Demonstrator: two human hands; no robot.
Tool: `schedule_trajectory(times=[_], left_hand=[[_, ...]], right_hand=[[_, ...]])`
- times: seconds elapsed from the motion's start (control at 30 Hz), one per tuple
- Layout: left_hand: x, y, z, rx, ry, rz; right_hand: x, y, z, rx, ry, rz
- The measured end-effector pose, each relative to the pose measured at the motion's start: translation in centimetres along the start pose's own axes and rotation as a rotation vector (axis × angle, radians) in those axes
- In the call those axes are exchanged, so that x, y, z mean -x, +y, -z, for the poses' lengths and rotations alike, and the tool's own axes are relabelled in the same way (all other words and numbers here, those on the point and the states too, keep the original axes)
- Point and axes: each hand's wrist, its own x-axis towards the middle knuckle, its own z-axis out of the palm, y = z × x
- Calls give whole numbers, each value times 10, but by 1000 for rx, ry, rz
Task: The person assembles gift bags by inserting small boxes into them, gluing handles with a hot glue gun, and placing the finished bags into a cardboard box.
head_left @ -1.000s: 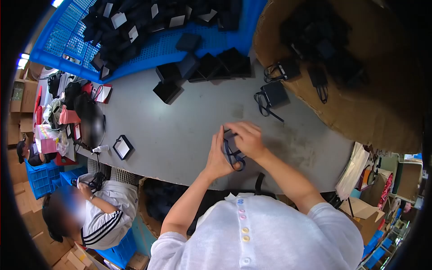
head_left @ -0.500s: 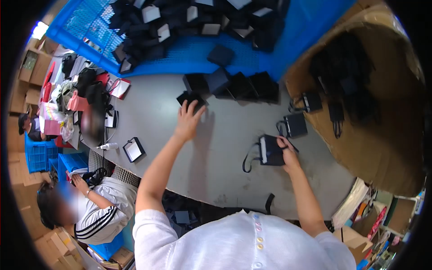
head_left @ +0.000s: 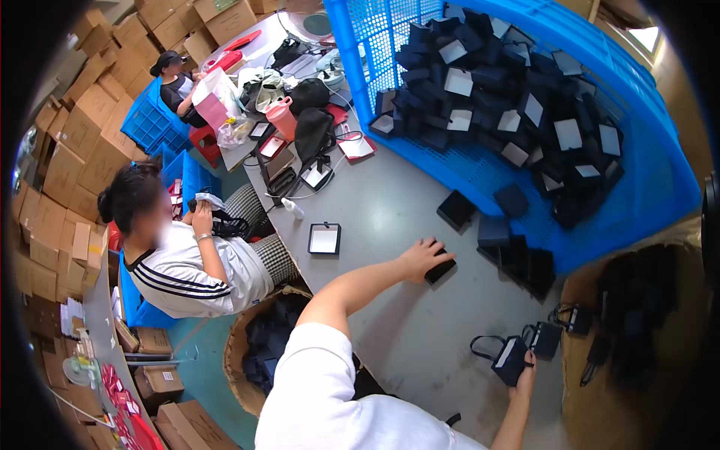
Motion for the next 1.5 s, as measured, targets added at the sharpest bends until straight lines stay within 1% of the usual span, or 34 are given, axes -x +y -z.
schedule_trajectory(times=[0.03, 0.1, 0.13, 0.17, 0.23, 0.27, 0.3, 0.37, 0.43, 0.53, 0.57, 0.63, 0.67, 0.7, 0.73, 0.77, 0.8, 0.83, 0.87, 0.9, 0.93, 0.97, 1.03, 1.07, 1.1, 1.13, 1.17, 1.23, 1.27, 1.3, 1.33, 1.37, 1.43, 1.5], left_hand=[[8, 2, -6, 6, -9, -18], [17, 12, -27, 437, 171, 202], [23, 30, -25, 542, 259, 189], [28, 50, -23, 658, 330, 172], [48, 104, 25, 837, 368, 53], [56, 134, 44, 872, 308, 10], [62, 152, 64, 877, 297, -33], [64, 174, 69, 880, 283, -88], [66, 185, 69, 806, 197, -55], [69, 199, 67, 705, 181, -42], [71, 202, 64, 705, 173, -53], [76, 210, 57, 595, 88, -92], [78, 211, 56, 597, 84, -108], [83, 211, 56, 789, 111, -92], [89, 211, 56, 983, 128, -73], [90, 218, 49, 984, 118, -87], [90, 224, 37, 1018, 236, -69], [94, 230, 28, 1050, 351, -46], [99, 232, 23, 1072, 376, 89], [108, 228, 12, 1129, 388, 206], [125, 222, 7, 1030, 436, 214], [149, 218, -2, 1044, 385, 282], [211, 199, -24, 868, 260, 328], [249, 192, -40, 723, 244, 414], [284, 191, -45, 540, 170, 495], [318, 203, -50, 337, 77, 694], [344, 212, -53, 292, 37, 782], [370, 237, -50, 435, 116, 838], [377, 251, -50, 492, 188, 839], [382, 264, -48, 536, 240, 823], [382, 276, -47, 693, 314, 841], [380, 290, -41, 853, 393, 858], [369, 314, -14, 1151, 486, 921], [370, 321, -10, 1285, 626, 817]], right_hand=[[1, -4, -3, 25, 3, 17], [-1, -1, -1, 70, 54, 67], [10, -14, -15, 74, 27, 91], [5, -11, -13, 227, 57, 192], [27, -32, -32, 363, 19, 270], [26, -28, -29, 470, 25, 341], [25, -25, -32, 430, -50, 353], [45, -42, -50, 302, -142, 273], [51, -47, -54, 55, -219, 57], [62, -46, -55, 11, -201, 88], [63, -40, -54, 5, -190, 88], [65, -31, -50, 266, -215, 231], [70, -26, -49, 209, -224, 160], [72, -13, -49, 104, -257, 94], [79, -7, -56, 235, -262, 165], [92, 0, -64, 387, -225, 203], [99, 29, -77, 379, -254, 209], [104, 53, -89, 270, -179, 231], [109, 49, -94, 229, -275, 242], [108, 52, -87, 185, -549, 195], [110, 30, -78, 359, -745, 266], [111, 9, -68, 524, -947, 315], [60, 0, -30, 1220, -203, 714], [9, -15, -5, 1300, 38, 852], [-30, -20, 11, 1343, 333, 738], [-55, -32, 24, 1428, 417, 665], [-73, -45, 31, 1533, 324, 454], [-113, -33, 53, 1534, 189, 454], [-124, -28, 55, 1220, 78, 449], [-107, -43, 26, 913, -42, 431], [-78, -51, 5, 642, -215, 187], [-12, -62, -19, 388, -384, -82], [21, -34, -40, 5, -974, -605], [90, -2, -73, -238, -1294, -766]])
